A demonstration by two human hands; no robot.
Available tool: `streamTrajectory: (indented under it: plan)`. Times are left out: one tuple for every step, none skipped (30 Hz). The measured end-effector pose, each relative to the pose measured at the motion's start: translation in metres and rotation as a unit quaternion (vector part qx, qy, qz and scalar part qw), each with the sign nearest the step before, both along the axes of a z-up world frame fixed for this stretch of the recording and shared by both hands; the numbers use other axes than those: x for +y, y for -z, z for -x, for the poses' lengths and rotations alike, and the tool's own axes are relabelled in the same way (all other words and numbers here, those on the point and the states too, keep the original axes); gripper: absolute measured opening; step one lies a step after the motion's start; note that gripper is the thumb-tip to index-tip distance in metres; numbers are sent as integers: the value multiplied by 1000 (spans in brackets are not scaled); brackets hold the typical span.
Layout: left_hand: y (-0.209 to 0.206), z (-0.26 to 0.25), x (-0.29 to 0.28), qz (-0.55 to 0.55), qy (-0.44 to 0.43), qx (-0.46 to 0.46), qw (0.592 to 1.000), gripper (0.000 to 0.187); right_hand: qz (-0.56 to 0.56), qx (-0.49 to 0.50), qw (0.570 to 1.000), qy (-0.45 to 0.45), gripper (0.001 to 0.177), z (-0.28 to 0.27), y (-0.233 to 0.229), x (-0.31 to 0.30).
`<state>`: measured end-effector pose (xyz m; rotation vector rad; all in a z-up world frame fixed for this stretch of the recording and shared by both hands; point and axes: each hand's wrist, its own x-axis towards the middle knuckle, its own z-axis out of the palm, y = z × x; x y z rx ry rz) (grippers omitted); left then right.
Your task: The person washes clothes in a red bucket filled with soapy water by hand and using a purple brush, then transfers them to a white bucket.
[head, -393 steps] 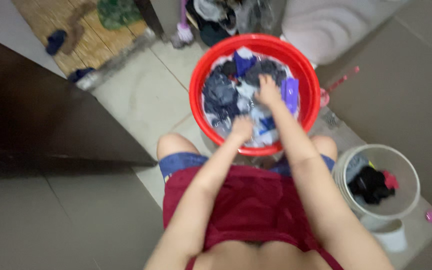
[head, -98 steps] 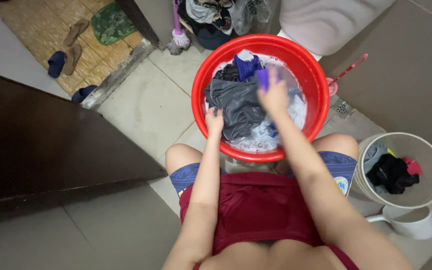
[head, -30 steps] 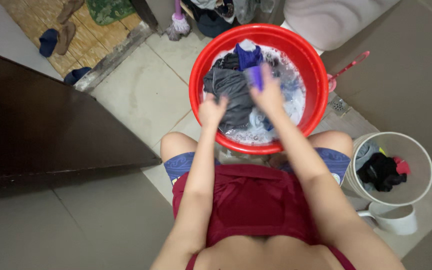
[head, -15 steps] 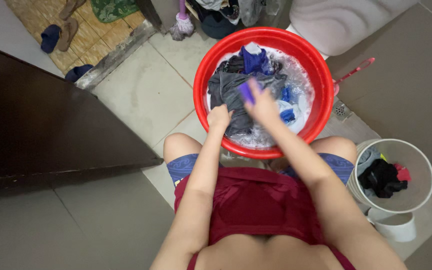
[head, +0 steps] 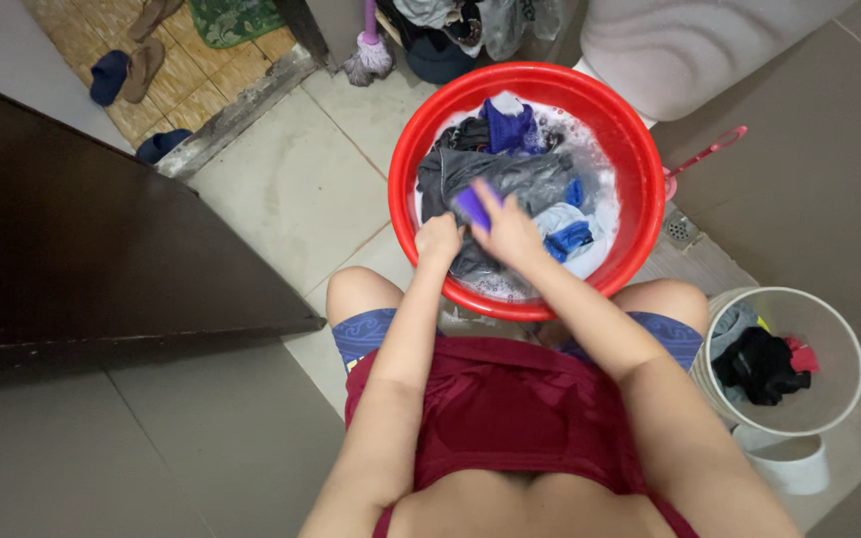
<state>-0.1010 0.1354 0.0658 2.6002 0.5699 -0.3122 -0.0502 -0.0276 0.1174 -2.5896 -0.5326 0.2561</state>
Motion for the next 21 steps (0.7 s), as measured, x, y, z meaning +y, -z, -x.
streamTrajectory:
  plan:
    - [0,0,1,3,3,-3,1000,34,9,15,999,-27,84,0,4,-3]
    - [1,3,0,2,3,-1,1000,34,17,32,998,-54,85,1,9,-9]
    - [1,6,0,-2,5,-14,1000,34,45,39,998,-26,84,-10,14,-20]
    - [2,9,-3,-4,3,-28,1000,34,75,45,996,-1,83,-31,18,-34]
    - [3,11,-7,-2,0,-27,1000,34,79,38,995,42,85,-52,21,-45]
    - [2,13,-9,-20,39,-56,997,27,81,32,992,86,87,-69,25,-53]
    - [0,16,-12,-39,78,-84,993,21,95,43,990,96,85,-78,30,-60]
    - [-5,19,-18,-41,75,-87,993,21,106,49,988,103,82,-93,30,-63]
    - [-12,27,-28,-49,149,-179,971,16,49,-118,989,78,85,-105,25,-73]
    - [-20,39,-36,-54,220,-263,938,11,-9,-277,960,52,88,-106,23,-81]
    - [-30,45,-41,-54,217,-260,939,11,-10,-274,960,48,88,-109,18,-84]
    - [-39,50,-46,-16,286,-357,889,18,23,-130,983,125,87,-116,8,-95]
    - [-45,54,-51,23,349,-448,823,25,56,18,978,199,86,-119,1,-101]
    - [-48,54,-56,25,349,-448,823,25,57,19,978,200,86,-115,-3,-104]
    - [-46,51,-60,43,348,-310,884,31,68,11,979,190,87,-111,-4,-107]
    - [-39,44,-65,59,337,-169,924,40,78,0,980,181,87,-111,-4,-109]
    - [-27,35,-71,59,338,-172,923,40,79,-2,980,182,87,-109,-1,-110]
    - [-11,28,-77,76,233,-123,962,48,82,9,978,190,87,-104,6,-109]
    - [8,18,-83,93,125,-72,985,58,85,21,976,198,86,-100,14,-109]
    - [27,7,-91,93,126,-72,985,58,84,20,976,199,86,-97,24,-109]
    - [45,-5,-98,100,46,-79,991,57,73,33,971,224,88,-94,34,-109]
